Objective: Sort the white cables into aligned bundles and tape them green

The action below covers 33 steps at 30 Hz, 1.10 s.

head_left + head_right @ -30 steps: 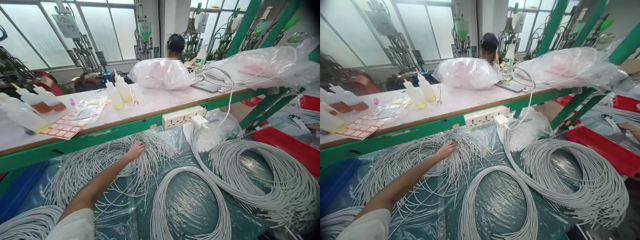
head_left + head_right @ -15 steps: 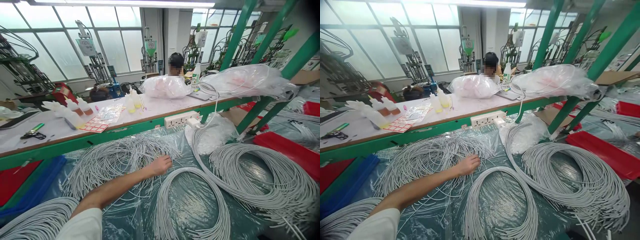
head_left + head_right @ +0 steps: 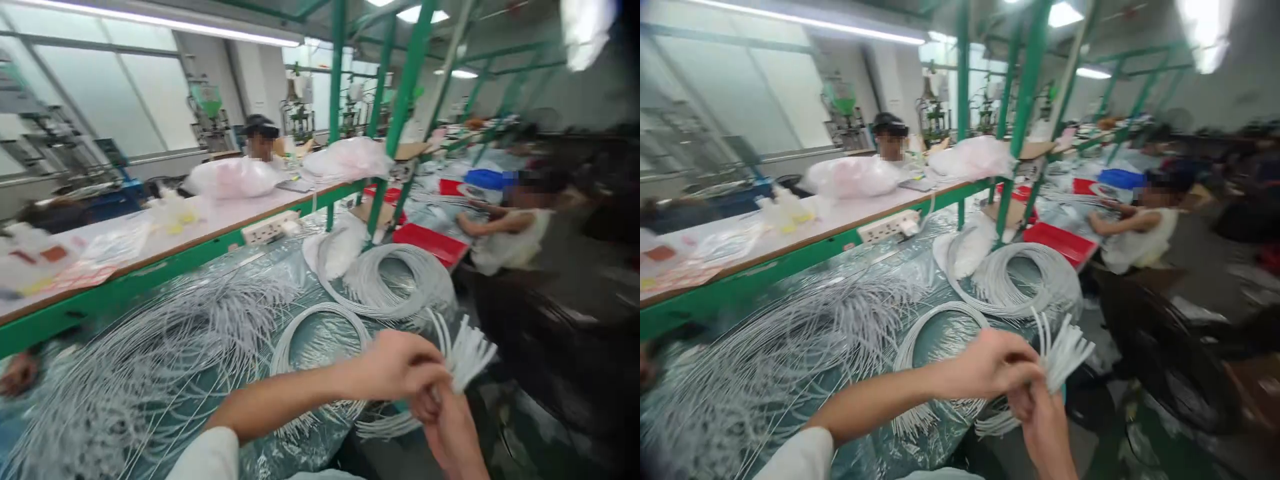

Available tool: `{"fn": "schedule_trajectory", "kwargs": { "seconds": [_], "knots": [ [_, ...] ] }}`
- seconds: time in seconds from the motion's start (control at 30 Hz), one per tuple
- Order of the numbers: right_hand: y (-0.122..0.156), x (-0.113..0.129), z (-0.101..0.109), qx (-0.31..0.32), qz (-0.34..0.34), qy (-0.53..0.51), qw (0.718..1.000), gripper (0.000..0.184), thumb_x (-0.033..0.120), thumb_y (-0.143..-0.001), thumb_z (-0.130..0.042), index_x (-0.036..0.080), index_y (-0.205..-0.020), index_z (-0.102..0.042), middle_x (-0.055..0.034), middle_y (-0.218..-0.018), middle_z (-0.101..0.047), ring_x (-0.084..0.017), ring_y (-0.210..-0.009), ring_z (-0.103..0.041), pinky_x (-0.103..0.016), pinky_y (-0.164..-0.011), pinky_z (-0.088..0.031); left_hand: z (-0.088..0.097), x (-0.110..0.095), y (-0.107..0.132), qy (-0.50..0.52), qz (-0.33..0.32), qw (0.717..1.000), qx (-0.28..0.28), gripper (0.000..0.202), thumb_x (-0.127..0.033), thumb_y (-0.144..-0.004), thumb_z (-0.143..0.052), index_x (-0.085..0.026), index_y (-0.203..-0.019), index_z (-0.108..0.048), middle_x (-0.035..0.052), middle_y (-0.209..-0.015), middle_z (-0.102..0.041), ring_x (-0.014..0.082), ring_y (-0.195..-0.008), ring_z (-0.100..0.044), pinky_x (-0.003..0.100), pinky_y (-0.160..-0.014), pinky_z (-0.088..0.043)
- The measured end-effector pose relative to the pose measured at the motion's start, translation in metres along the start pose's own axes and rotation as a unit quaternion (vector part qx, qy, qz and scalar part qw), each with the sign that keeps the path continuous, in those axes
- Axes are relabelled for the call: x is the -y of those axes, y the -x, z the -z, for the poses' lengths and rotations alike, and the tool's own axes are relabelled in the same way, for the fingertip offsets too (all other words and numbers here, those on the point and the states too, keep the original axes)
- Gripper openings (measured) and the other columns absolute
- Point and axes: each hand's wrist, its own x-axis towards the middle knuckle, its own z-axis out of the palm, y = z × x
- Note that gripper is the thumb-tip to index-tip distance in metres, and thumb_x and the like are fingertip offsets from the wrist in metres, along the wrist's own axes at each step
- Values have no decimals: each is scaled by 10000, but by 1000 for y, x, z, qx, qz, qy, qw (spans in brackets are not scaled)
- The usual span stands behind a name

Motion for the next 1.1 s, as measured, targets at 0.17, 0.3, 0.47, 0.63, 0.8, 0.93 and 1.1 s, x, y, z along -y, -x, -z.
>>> {"fn": "schedule_trajectory", "kwargs": {
  "seconds": [0.17,0.3,0.47,0.63,0.8,0.93,1.1],
  "knots": [
    [18,8,-29,47,13,-76,996,520,616,-813,-646,221,-627,-364,110,-448,-166,-53,-385,-110,-230,-380,-136,14,10,13,113,130,983,-58,201,-310,-866,-581,-155,-850,-707,13,-631,-613,125,-560,-541,238,-571,-449],
    [18,6,-39,86,36,-42,995,481,626,-819,-631,196,-686,-462,109,-424,-217,-53,-365,-160,-223,-370,-144,17,16,31,85,121,985,-86,350,-277,-852,-616,-171,-1185,-634,-3,-694,-623,108,-581,-525,241,-623,-470],
    [19,0,-42,100,46,-30,993,472,618,-856,-590,185,-698,-486,102,-425,-234,-59,-363,-188,-227,-368,-171,16,15,42,54,99,989,-93,304,-299,-898,-565,-203,-1174,-651,0,-735,-604,88,-532,-498,215,-525,-454],
    [21,2,-46,104,54,-32,993,469,597,-864,-596,197,-673,-443,99,-430,-236,-62,-372,-193,-233,-376,-178,18,17,50,37,98,991,-89,277,-305,-888,-581,-188,-1121,-675,7,-715,-613,103,-575,-524,225,-577,-488],
    [26,5,-53,108,40,-30,993,480,600,-839,-626,206,-660,-417,104,-421,-231,-60,-362,-189,-230,-370,-172,23,22,59,13,102,992,-67,280,-315,-890,-578,-184,-1116,-679,20,-741,-631,109,-579,-531,234,-568,-474],
    [27,5,-52,120,35,-32,992,486,626,-830,-617,199,-664,-455,108,-416,-219,-61,-359,-178,-229,-367,-177,22,17,64,35,89,990,-101,221,-291,-882,-593,-181,-1055,-675,-6,-674,-621,106,-550,-544,254,-621,-485],
    [26,3,-46,153,12,8,988,504,675,-799,-610,173,-759,-571,94,-448,-263,-72,-393,-185,-239,-393,-204,20,2,63,65,123,961,-237,207,-322,-822,-666,-184,-976,-666,2,-690,-663,138,-631,-608,260,-648,-498]
  ]
}}
